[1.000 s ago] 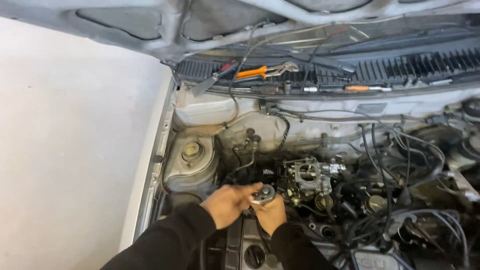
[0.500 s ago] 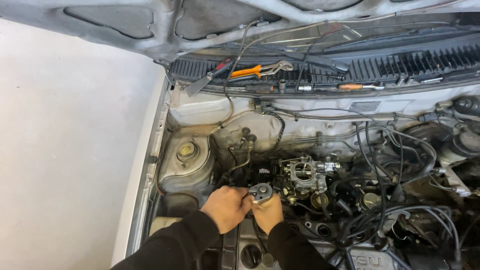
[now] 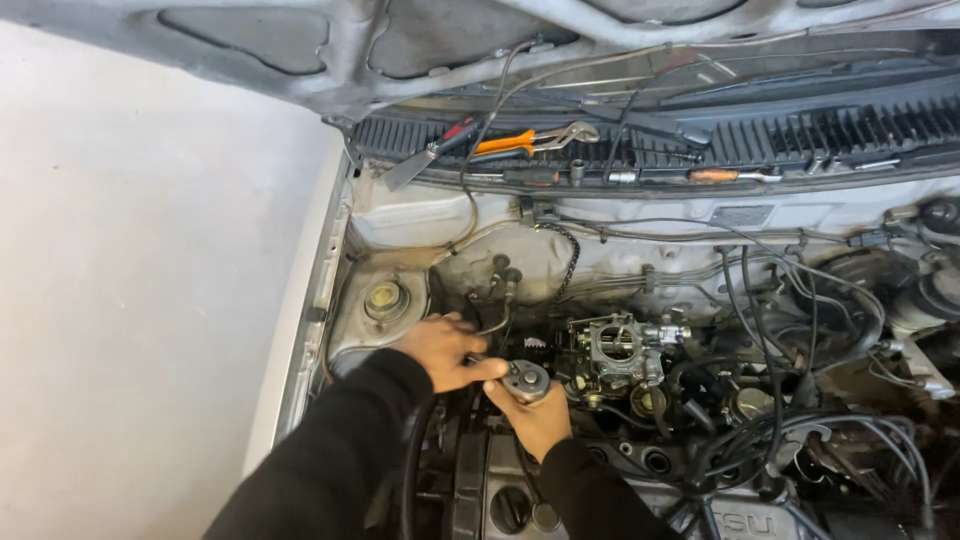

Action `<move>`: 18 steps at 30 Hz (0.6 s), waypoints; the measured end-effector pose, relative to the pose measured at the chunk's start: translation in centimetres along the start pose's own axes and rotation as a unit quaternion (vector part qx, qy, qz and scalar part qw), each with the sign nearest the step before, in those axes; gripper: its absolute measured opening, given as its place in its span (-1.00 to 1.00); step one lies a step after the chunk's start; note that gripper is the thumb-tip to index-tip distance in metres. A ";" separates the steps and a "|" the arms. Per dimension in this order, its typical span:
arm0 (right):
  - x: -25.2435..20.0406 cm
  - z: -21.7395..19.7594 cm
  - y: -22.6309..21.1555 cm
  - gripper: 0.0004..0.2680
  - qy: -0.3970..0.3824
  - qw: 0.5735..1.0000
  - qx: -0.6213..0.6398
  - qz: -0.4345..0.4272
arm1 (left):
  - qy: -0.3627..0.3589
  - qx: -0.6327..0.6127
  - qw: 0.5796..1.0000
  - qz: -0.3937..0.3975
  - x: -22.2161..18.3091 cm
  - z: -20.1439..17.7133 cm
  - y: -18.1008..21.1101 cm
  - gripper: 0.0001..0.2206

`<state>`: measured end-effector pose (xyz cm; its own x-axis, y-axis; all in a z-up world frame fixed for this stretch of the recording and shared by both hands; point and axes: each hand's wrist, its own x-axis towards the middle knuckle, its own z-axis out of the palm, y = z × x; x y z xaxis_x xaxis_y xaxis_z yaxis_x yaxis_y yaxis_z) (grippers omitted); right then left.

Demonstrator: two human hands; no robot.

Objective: Removing and inspecting spark plugs from a car engine using a socket wrench and extension.

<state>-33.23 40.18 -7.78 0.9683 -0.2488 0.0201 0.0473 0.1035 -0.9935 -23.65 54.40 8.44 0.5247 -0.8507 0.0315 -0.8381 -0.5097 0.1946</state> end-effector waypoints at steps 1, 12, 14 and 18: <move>0.0 0.2 -0.5 -0.77 -0.003 1.000 -0.001 0.002 | 0.000 -0.001 1.000 -0.003 -0.4 -0.5 0.4 -0.48; 2.2 0.9 2.4 -0.85 0.008 0.995 0.007 -0.096 | -0.045 0.113 0.942 -0.313 -6.4 3.9 10.6 -0.46; 0.8 1.2 0.8 -0.78 0.051 0.997 -0.053 -0.037 | -0.058 0.131 0.942 -0.303 -7.7 6.4 11.2 -0.56; -0.6 1.2 -0.6 -0.76 0.151 0.974 -0.152 -0.078 | -0.116 0.157 0.944 -0.264 -7.2 5.8 9.2 -0.72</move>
<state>-33.57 41.48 -7.07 0.8368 -0.5149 0.1860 0.0698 -0.2367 -0.9691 -35.96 55.10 4.32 0.8658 -0.4536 -0.2115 -0.4905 -0.8529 -0.1787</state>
